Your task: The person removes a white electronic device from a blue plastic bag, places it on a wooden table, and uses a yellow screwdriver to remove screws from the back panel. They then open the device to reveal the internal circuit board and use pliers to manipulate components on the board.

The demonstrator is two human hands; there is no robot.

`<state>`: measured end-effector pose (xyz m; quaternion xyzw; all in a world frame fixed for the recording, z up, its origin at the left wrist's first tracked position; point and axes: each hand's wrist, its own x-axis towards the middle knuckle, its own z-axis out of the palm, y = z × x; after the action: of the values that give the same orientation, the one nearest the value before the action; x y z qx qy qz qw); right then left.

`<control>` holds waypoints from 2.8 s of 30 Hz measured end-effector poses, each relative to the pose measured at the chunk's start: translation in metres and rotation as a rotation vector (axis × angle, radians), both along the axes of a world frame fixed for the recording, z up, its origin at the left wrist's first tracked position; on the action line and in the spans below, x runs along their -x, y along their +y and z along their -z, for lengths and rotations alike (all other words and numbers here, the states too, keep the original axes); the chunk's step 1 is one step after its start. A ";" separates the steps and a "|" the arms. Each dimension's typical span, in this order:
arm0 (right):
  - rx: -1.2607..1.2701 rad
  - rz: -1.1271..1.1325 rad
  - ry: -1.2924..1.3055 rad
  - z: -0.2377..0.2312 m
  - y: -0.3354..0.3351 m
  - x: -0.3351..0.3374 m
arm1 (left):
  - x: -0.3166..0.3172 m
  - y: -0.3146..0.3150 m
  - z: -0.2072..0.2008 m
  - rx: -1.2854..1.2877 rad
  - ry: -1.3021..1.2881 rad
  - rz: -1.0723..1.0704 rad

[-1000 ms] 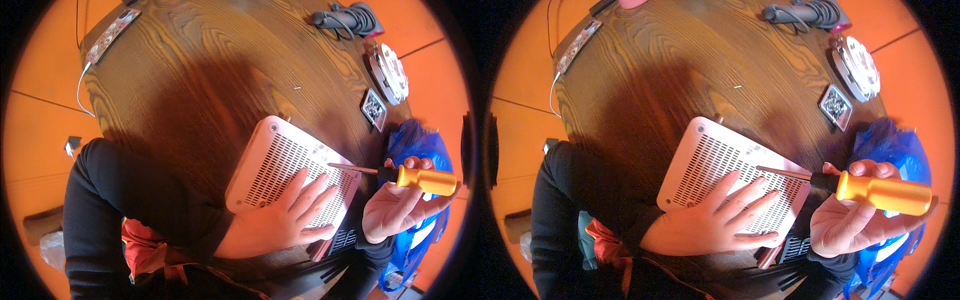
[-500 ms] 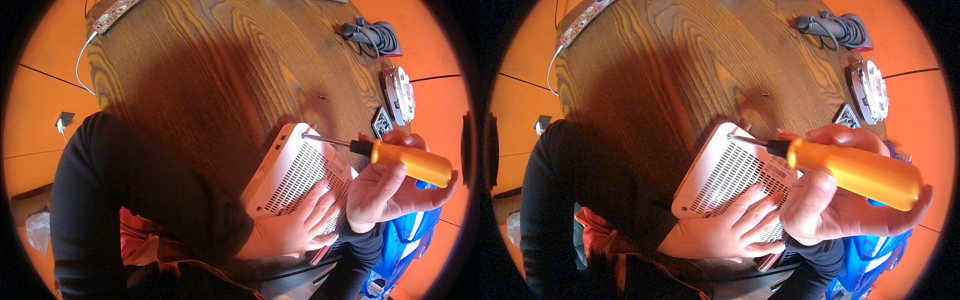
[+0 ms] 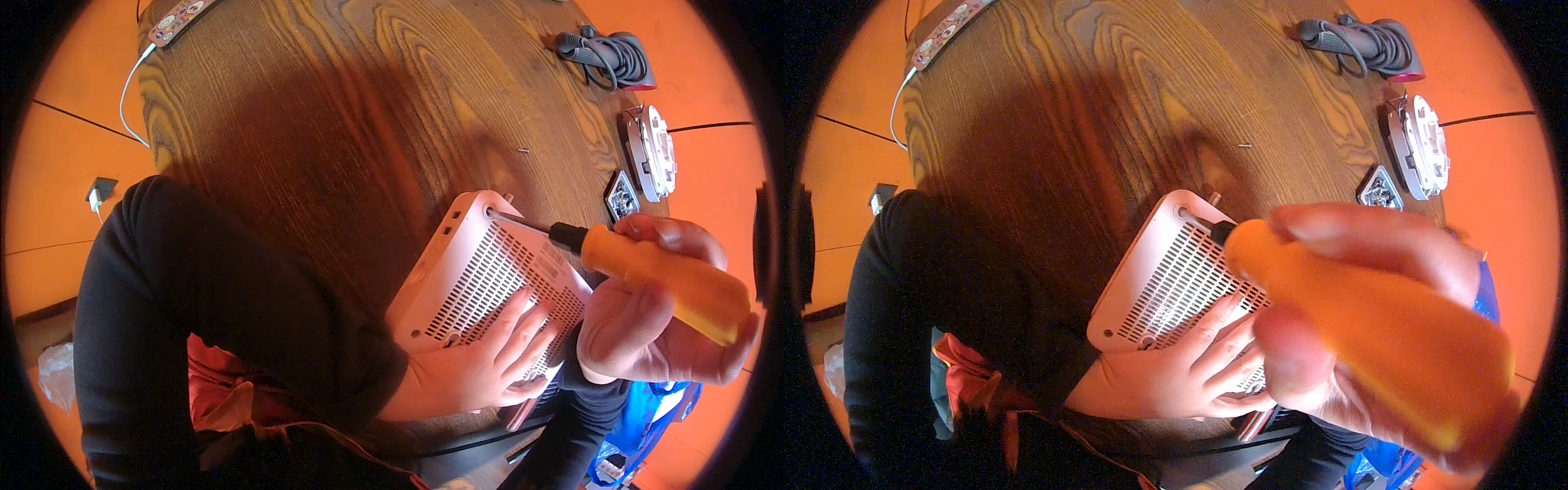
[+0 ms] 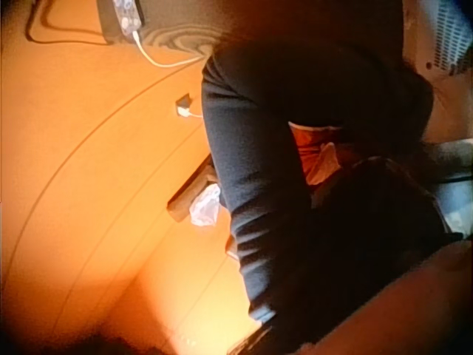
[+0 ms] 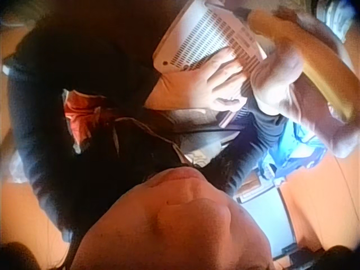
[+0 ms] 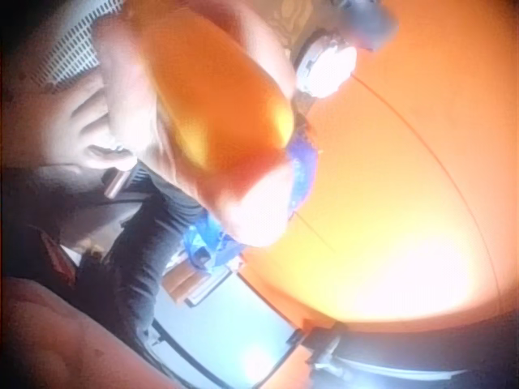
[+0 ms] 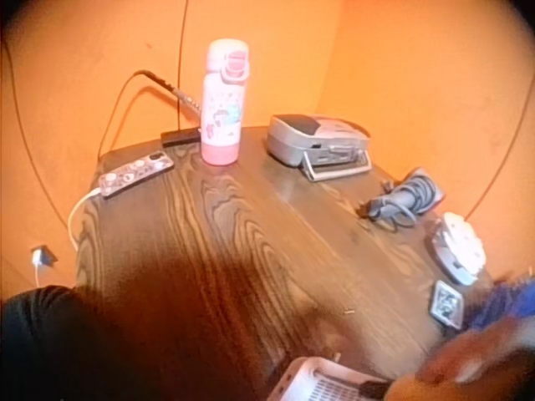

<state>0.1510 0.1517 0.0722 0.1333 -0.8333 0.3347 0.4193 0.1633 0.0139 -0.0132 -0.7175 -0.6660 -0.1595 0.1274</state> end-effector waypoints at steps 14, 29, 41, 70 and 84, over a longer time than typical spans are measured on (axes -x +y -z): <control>0.080 0.169 0.089 -0.013 0.032 0.005 | 0.145 -0.012 -0.043 -0.336 -0.603 0.183; 0.139 0.093 0.179 -0.001 0.016 0.003 | 0.172 0.007 -0.034 -0.145 -0.711 0.254; 0.155 0.038 0.140 -0.001 0.003 0.016 | 0.164 0.005 -0.030 -0.043 -0.871 0.230; 0.141 0.019 0.029 -0.001 0.007 0.016 | 0.170 0.006 -0.029 -0.157 -0.647 0.223; 0.044 -0.155 -0.135 -0.003 0.009 0.018 | 0.172 0.004 -0.027 -0.169 -0.769 0.287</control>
<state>0.1327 0.1603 0.0752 0.1653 -0.8393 0.3925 0.3379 -0.0084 0.0180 0.0135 -0.6782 -0.5428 -0.4861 -0.0956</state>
